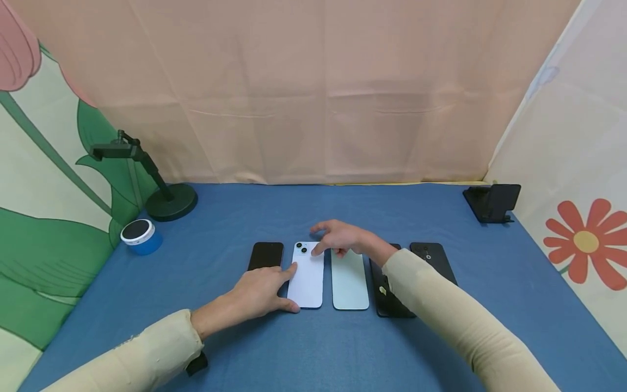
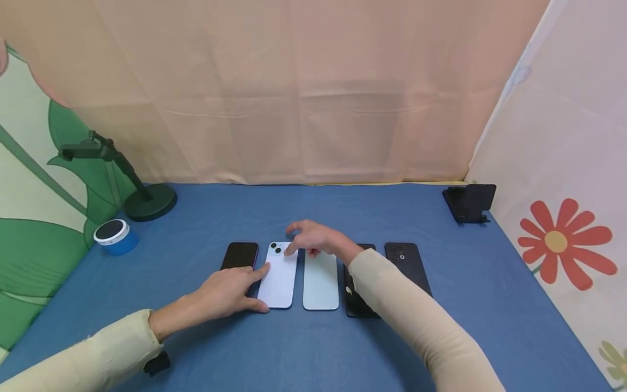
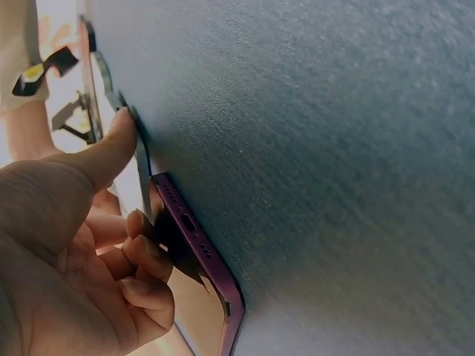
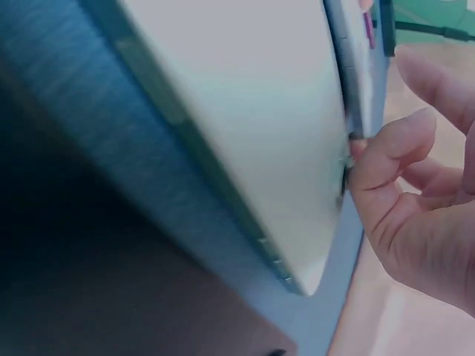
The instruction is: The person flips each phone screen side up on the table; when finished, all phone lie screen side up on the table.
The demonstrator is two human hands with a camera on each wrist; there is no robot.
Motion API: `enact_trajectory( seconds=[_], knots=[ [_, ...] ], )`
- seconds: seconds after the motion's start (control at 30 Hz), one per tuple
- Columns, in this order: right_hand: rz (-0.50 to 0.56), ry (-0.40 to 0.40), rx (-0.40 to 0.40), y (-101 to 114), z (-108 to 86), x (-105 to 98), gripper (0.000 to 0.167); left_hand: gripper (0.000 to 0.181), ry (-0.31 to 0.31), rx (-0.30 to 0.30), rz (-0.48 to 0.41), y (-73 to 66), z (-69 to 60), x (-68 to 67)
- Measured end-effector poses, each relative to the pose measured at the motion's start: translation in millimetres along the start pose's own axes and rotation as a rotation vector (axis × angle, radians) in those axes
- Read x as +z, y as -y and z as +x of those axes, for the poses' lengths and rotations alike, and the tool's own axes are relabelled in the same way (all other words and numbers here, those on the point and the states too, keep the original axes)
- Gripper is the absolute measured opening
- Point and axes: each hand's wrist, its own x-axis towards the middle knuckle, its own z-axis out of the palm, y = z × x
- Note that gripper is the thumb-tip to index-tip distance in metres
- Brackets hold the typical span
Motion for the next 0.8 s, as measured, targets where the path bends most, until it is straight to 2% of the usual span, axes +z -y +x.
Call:
enact_trajectory(
  seconds=[0.3, 0.8],
  knots=[
    [0.125, 0.033, -0.051, -10.0, -2.1, -4.0, 0.054, 0.091, 0.001, 0.006, -0.002, 4.3, -1.0, 0.9],
    [0.089, 0.004, -0.089, -16.0, -10.6, -1.3, 0.053, 0.090, 0.012, -0.016, -0.015, 4.8, -0.8, 2.4]
  ],
)
